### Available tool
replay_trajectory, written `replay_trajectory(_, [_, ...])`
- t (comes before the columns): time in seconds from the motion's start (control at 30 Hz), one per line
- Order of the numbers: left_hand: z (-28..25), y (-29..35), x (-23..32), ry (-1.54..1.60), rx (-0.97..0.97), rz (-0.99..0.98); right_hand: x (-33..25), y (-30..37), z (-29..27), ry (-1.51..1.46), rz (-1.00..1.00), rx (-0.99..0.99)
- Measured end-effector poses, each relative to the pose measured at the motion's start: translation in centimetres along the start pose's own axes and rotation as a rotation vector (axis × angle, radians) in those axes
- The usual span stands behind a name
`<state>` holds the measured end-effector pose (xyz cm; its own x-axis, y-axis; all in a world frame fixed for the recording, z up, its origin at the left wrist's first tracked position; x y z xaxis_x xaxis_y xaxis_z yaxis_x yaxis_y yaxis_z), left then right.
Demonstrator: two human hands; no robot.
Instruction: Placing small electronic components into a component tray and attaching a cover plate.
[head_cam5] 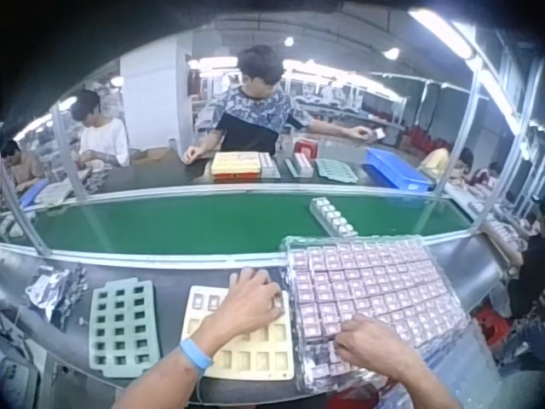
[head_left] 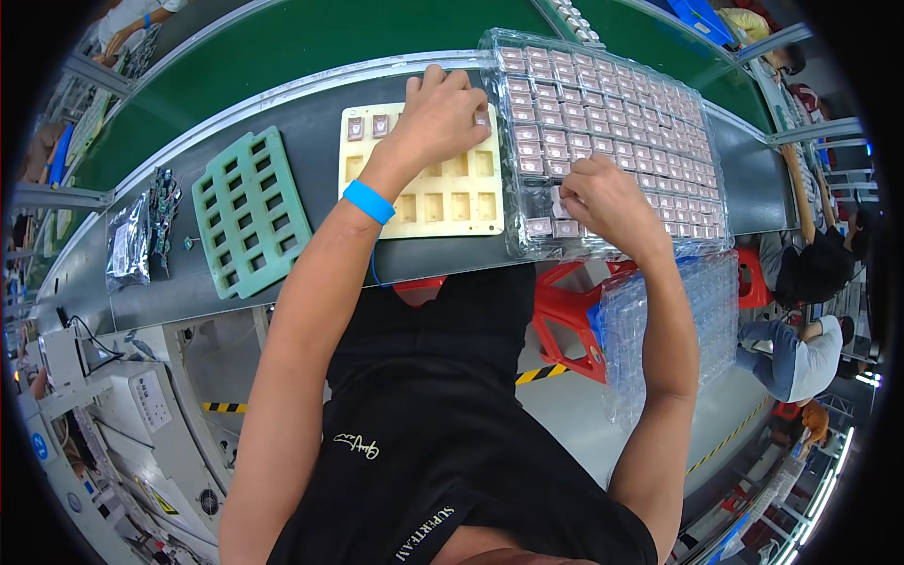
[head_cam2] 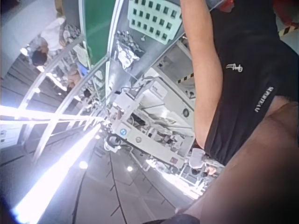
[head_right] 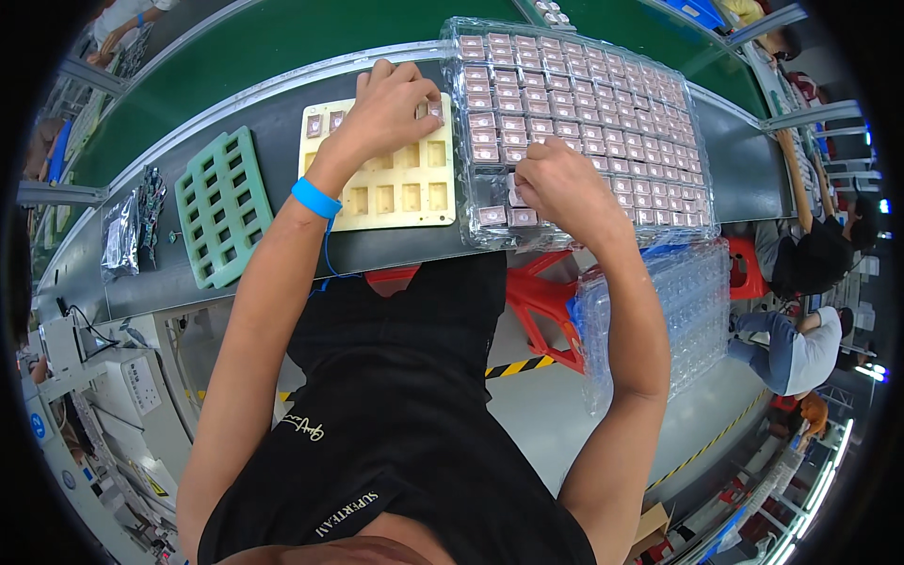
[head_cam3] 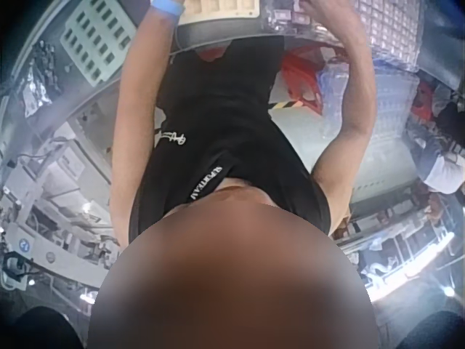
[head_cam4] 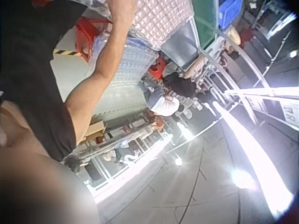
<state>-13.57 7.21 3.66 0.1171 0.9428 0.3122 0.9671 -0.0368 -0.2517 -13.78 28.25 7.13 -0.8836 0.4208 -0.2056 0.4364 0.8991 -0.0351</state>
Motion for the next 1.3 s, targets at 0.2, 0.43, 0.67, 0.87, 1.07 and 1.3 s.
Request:
replay_trajectory(0.2, [-1.0,1.1,-0.9,0.060,0.011,-0.012,-1.8,-1.9,-3.1,0.052,-0.056,0.139])
replay_trajectory(0.43, [-1.2,1.4,-1.7,0.090,-0.012,0.058,-6.8,-7.1,-0.1,0.306,-0.414,0.127])
replay_trajectory(0.67, [-3.6,3.2,-2.1,0.201,0.206,0.167,-6.2,-8.0,0.5,0.276,-0.511,0.134])
replay_trajectory(0.87, [-3.7,5.7,0.3,0.151,0.061,0.156,-4.3,-6.8,-1.1,-0.074,-0.165,0.205])
replay_trajectory(1.07, [-2.4,5.9,0.6,0.084,0.022,0.104,-4.4,-7.1,1.7,0.023,-0.067,0.187])
replay_trajectory(1.3, [-2.9,5.9,2.0,0.046,0.119,0.167,-3.8,-8.1,2.5,-0.037,0.059,0.042])
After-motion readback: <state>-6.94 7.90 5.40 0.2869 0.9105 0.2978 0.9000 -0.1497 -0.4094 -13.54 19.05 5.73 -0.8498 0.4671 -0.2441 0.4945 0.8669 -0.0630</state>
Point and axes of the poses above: each hand's wrist, its own y-axis away from the middle knuckle, its own z-axis out of the palm, x = y × z, the point moved 7 cm from there along -y, towards the middle knuckle
